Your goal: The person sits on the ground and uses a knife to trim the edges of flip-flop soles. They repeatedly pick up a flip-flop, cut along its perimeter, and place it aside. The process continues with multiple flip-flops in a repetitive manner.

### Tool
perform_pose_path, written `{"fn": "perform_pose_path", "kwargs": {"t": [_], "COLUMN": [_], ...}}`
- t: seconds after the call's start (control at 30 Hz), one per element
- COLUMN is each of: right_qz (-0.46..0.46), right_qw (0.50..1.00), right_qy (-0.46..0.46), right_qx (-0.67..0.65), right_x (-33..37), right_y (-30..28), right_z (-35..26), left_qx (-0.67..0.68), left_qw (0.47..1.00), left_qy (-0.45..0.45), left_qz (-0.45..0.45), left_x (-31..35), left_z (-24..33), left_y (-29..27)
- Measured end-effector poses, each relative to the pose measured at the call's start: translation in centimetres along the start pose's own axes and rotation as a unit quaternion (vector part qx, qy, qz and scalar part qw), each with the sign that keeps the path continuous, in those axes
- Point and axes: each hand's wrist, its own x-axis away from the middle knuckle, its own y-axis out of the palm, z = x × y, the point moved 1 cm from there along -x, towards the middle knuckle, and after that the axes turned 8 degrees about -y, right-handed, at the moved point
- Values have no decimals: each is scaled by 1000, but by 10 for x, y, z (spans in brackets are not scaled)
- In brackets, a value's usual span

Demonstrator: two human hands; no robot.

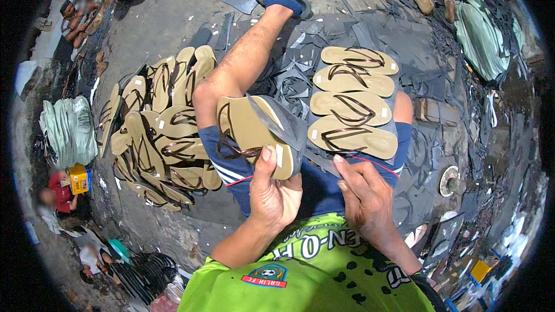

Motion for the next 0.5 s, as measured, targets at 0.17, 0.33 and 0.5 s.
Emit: {"fn": "perform_pose_path", "kwargs": {"t": [0.17, 0.33, 0.5], "right_qz": [-79, -155, -131], "right_qw": [994, 983, 984], "right_qy": [73, 49, 29], "right_qx": [-30, -90, -118], "right_x": [-26, -35, -16], "right_y": [-6, -3, 5], "right_z": [-7, 4, 4], "left_qx": [-52, -44, 29], "left_qw": [998, 995, 995], "left_qy": [-22, -84, -91], "left_qz": [4, -9, -16], "left_x": [6, 23, 27], "left_z": [-14, -18, -17], "left_y": [-13, -48, -68]}}
